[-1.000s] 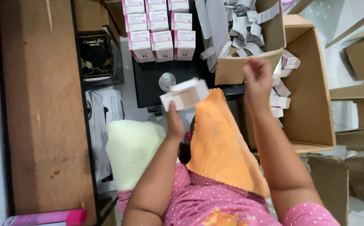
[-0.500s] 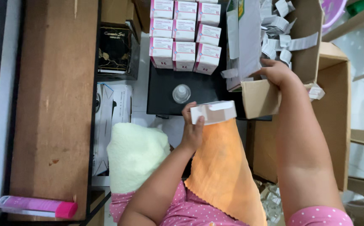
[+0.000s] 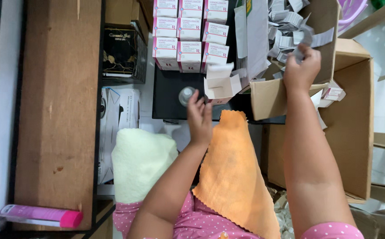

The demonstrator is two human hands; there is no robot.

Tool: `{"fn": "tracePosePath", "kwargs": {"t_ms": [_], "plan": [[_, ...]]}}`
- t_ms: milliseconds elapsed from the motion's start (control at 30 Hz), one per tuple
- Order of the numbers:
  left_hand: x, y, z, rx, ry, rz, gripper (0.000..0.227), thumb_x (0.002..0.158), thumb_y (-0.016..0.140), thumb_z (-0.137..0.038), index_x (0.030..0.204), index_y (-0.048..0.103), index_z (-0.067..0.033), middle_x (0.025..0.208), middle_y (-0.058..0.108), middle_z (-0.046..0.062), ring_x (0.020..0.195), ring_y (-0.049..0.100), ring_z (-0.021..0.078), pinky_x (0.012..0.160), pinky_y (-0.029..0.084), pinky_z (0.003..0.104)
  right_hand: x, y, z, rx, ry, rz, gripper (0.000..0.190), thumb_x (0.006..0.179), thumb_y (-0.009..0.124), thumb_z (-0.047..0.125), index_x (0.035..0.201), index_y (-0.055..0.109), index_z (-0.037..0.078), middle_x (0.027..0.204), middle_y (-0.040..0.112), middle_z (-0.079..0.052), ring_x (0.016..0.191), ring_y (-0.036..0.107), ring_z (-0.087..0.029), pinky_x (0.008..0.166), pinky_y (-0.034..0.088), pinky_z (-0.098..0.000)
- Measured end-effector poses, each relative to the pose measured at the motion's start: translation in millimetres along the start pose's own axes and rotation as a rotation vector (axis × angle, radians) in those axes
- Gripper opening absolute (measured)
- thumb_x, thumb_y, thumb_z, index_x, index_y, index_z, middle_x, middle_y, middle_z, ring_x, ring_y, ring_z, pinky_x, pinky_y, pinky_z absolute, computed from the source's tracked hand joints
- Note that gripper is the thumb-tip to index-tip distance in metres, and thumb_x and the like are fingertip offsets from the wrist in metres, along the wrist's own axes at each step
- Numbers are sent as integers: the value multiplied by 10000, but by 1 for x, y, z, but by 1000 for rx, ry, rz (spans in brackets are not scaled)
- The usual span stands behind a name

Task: The person sits on the floor and packs small plastic bottles into white cardboard boxes. They pick up bottles from a large cardboard box, open the boxes, insert the bottles, and close the flaps. The person also stacks the packed boxes on a nearby shelf.

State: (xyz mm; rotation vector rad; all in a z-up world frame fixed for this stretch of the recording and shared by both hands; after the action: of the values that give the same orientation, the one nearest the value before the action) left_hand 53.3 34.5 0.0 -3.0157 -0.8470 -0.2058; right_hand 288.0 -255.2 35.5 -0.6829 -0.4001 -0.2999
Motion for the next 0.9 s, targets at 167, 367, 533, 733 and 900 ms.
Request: {"fn": "tracePosePath", "kwargs": {"t_ms": [167,367,533,733,900], "plan": [[12,-45,-17,428,146,-273,656,899,729,-137,1466,410,-49,1544,434,215,1359,527,321,1100,476,412,-24,-53,47,386,-90,-238,474,1001,639,-100,1464,587,-13,1328,578,-101,1173,620,-220,977,528,-314],[42,-46,23,776,-88,-46,933,679,925,-233,1427,404,-36,1339,550,216,1312,440,438,1059,356,554,-155,-86,137,739,52,-237,431,1029,666,-134,1425,557,-1,1288,613,-73,1165,617,-145,1014,531,-251],[36,-58,14,332,-36,-215,731,835,878,-238,1413,475,-42,1314,643,159,1236,624,335,1055,486,454,-209,-63,175,998,226,254,429,937,671,-98,1223,421,99,994,647,-28,918,621,-85,792,502,-213],[16,-54,-72,-429,56,198,680,847,846,-143,1400,466,-31,1305,625,88,1232,627,203,1068,528,355,-187,-76,164,723,206,217,385,978,692,-117,1222,446,51,976,534,-13,854,530,-69,729,462,-220],[-28,-36,-114,-724,-171,715,798,731,907,-57,1372,431,-77,1295,610,52,1226,601,158,1051,504,334,-188,-84,176,553,205,349,286,989,668,-84,1228,536,0,1041,628,-56,895,593,-85,782,501,-228]]}}
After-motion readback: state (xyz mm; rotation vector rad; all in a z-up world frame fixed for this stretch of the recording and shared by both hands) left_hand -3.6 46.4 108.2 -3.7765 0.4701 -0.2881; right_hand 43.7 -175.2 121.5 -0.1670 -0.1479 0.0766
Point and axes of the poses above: each hand's wrist, its own x-axis towards the middle knuckle, its own y-axis out of the palm, z = x × y, the point moved 6 cm from there along x, towards the middle knuckle
